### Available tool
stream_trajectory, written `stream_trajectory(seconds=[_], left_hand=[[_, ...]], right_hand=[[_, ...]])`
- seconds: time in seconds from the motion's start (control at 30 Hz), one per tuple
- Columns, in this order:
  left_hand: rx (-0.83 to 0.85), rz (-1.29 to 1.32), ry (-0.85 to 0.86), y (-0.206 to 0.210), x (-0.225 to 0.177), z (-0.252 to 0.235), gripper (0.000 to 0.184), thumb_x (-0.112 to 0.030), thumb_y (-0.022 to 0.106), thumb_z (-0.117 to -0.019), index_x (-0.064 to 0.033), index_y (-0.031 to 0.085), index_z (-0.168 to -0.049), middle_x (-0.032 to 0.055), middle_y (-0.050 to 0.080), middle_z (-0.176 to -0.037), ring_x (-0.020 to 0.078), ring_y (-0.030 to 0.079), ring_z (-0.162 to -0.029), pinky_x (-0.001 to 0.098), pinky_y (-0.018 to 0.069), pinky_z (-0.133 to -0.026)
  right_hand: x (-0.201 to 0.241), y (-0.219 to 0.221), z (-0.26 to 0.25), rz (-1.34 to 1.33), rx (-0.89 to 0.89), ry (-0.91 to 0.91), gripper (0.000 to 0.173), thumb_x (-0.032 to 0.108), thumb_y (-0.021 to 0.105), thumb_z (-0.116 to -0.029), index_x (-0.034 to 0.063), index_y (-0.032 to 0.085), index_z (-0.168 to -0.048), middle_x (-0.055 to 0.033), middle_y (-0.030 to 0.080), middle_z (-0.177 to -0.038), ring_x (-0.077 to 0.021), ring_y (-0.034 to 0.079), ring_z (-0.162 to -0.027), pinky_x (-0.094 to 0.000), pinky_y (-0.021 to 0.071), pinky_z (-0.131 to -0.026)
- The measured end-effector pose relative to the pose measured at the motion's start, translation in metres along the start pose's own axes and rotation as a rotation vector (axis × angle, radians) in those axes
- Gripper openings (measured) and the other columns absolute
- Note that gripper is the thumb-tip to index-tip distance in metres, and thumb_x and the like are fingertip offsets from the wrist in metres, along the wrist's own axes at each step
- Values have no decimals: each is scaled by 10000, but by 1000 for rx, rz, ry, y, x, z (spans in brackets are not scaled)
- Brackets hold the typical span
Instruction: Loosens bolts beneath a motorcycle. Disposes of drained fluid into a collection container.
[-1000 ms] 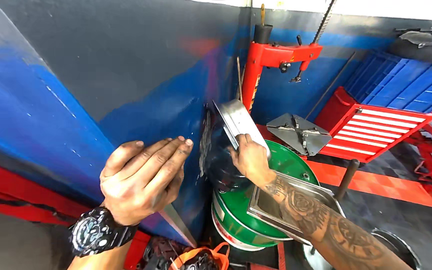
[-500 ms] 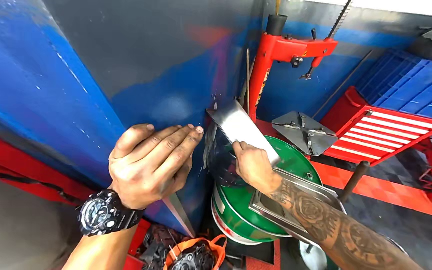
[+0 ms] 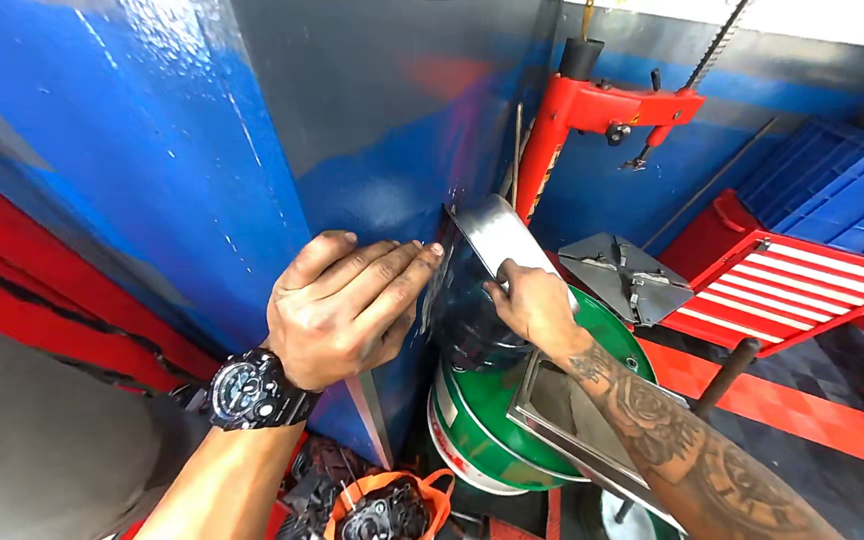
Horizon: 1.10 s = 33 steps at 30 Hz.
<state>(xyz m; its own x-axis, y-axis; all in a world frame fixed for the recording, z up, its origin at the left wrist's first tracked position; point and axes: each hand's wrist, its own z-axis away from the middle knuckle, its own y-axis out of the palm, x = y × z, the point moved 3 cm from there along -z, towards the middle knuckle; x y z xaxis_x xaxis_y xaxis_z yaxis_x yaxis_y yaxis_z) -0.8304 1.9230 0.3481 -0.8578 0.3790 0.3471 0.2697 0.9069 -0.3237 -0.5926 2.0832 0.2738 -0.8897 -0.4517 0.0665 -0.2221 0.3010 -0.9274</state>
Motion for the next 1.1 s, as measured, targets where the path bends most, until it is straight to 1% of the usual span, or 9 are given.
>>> stream_trajectory(seconds=[0.33,0.4,0.5,0.57,0.7,0.83,0.93,1.03,1.1], left_hand=[[-9,5,6,0,-2,-1,350,-187,625,-965,-113,712,-1296,67,756,-1179,192,695,-1106,413,417,-1104],[-21,-5,1,1,-1,-2,351,-199,622,-965,-133,707,-1299,63,762,-1155,186,697,-1086,402,407,-1094],[-24,4,-2,1,-1,-3,343,-191,626,-966,-138,713,-1294,63,766,-1141,184,699,-1075,394,408,-1091],[-25,17,-2,1,-2,-2,337,-191,627,-968,-135,718,-1287,65,768,-1131,187,701,-1070,395,409,-1097],[-31,43,2,0,0,-1,337,-196,611,-978,-128,719,-1291,67,771,-1117,197,702,-1055,405,405,-1098],[-29,62,6,1,-1,-3,348,-187,600,-983,-123,709,-1308,69,770,-1106,203,698,-1042,403,401,-1094],[-19,64,6,1,1,-2,348,-191,584,-991,-133,708,-1311,65,767,-1122,206,697,-1057,407,396,-1106],[-16,68,7,1,0,-2,343,-192,573,-994,-134,711,-1303,62,770,-1108,208,701,-1043,405,400,-1099],[-12,71,8,1,1,-2,349,-195,563,-998,-138,706,-1311,60,769,-1104,208,701,-1038,408,398,-1102]], right_hand=[[3,-10,-14,9,-11,24,381,491,613,-951,118,685,-980,-114,685,-778,-364,694,-737,-588,528,-600],[4,-10,-16,8,3,17,321,425,653,-932,117,686,-1017,-128,691,-796,-378,696,-749,-609,530,-607],[5,-6,-20,10,68,-5,208,255,682,-892,107,665,-1038,-148,683,-793,-401,689,-741,-623,517,-593],[7,-6,-20,-3,144,-15,196,231,678,-894,96,658,-1035,-165,677,-790,-422,684,-750,-646,515,-604],[14,-11,-14,27,179,-81,247,366,683,-934,120,674,-950,-131,666,-741,-387,679,-716,-637,513,-595],[28,-15,8,46,192,-186,193,287,688,-920,103,676,-863,-126,643,-691,-370,668,-672,-618,516,-576],[39,-10,21,94,229,-220,223,330,696,-924,122,687,-847,-110,652,-703,-353,675,-682,-599,529,-581],[39,-3,24,174,274,-168,249,345,705,-917,104,696,-855,-140,673,-744,-383,687,-723,-613,533,-603],[34,-3,20,187,267,-132,286,380,674,-942,108,696,-858,-139,675,-746,-380,689,-730,-606,532,-604]])
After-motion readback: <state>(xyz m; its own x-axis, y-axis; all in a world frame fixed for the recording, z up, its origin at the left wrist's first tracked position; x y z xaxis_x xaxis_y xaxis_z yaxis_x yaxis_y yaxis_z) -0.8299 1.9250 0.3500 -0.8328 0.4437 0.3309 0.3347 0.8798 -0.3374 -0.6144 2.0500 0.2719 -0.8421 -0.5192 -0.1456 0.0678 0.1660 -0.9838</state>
